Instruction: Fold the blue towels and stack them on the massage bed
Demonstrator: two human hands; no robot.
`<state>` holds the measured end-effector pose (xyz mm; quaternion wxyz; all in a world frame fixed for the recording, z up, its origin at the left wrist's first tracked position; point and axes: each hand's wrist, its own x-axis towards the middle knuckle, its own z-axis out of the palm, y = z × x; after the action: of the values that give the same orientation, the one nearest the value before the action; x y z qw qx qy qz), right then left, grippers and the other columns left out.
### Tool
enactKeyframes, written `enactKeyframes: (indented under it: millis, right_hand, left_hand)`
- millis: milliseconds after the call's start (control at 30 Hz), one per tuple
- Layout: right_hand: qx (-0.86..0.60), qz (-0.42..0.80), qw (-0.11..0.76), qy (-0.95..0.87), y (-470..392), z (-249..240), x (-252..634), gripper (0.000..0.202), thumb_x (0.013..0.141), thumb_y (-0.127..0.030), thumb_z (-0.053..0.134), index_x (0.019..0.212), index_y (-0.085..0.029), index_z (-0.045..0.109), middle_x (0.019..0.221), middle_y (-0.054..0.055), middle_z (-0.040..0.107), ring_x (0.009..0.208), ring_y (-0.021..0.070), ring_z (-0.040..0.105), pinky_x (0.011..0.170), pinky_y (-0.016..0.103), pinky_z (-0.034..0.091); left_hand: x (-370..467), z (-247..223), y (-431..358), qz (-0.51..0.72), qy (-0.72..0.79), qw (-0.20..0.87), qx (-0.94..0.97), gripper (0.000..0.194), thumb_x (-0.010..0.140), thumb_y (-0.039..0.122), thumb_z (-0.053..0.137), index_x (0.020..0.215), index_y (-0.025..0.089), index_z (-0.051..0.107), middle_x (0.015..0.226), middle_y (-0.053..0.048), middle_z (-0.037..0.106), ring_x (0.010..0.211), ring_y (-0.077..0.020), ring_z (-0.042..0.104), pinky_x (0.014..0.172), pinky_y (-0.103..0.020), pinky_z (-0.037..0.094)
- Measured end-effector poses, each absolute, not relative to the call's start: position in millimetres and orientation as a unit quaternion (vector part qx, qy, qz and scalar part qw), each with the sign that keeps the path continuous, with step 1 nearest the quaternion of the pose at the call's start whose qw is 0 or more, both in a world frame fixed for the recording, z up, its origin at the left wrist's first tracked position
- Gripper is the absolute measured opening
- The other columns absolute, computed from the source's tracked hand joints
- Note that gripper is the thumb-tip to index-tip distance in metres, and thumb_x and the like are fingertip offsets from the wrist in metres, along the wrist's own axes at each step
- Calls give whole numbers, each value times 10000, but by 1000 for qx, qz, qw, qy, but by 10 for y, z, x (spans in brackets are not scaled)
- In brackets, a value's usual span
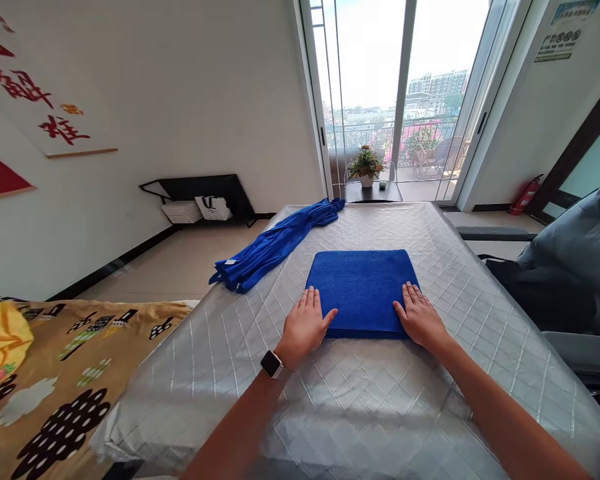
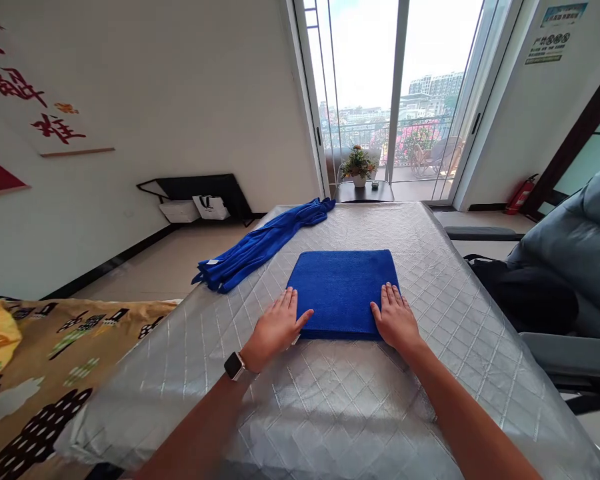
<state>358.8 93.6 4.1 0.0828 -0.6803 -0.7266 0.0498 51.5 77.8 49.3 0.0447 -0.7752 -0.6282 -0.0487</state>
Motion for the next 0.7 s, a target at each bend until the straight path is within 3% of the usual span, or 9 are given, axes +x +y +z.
enactKeyframes:
  millis: [133, 333, 467, 700]
  right_hand:
    - [-682, 57, 82, -725, 933, 64, 3591, 758, 1042, -513, 225, 1631, -36, 247, 1701, 135, 184, 1579, 266, 179, 1274, 432, 203]
    - [-672, 74, 87, -732, 908, 93, 3606, 705, 1036, -405, 240, 1628, -21, 247, 1698, 138, 199, 1583, 256, 159, 1279, 420, 197]
    - [-677, 77, 81, -727, 908, 117, 3597, 753, 1048, -501, 227, 1632, -26, 236, 1701, 145, 179, 1585, 262, 150, 1283, 415, 176]
    - [-679, 75, 66, -728, 901, 157, 3617, 762, 1053, -527, 203, 1640, -42, 209, 1708, 124, 153, 1585, 255, 152, 1280, 428, 188]
  left_hand:
    - [1428, 621, 1024, -81, -513, 15, -855, 825, 1059, 612, 124, 1548, 18, 422, 1609, -198, 406, 1522, -276, 355, 1254, -389, 289]
    - [2256, 412, 1376, -118, -441, -30, -889, 749, 1077, 557, 138, 1574, 56, 389, 1659, -149, 325, 1564, -245, 256, 1285, -412, 228]
    - [1861, 345, 1503, -97, -487, -45, -867, 789, 1061, 612, 122, 1594, 81, 360, 1668, -139, 307, 1568, -241, 239, 1294, -415, 199]
    - [702, 335, 1657, -79, -636, -26, -767, 913, 1022, 694, 83, 1604, 25, 300, 1677, -190, 253, 1574, -279, 216, 1291, -436, 188]
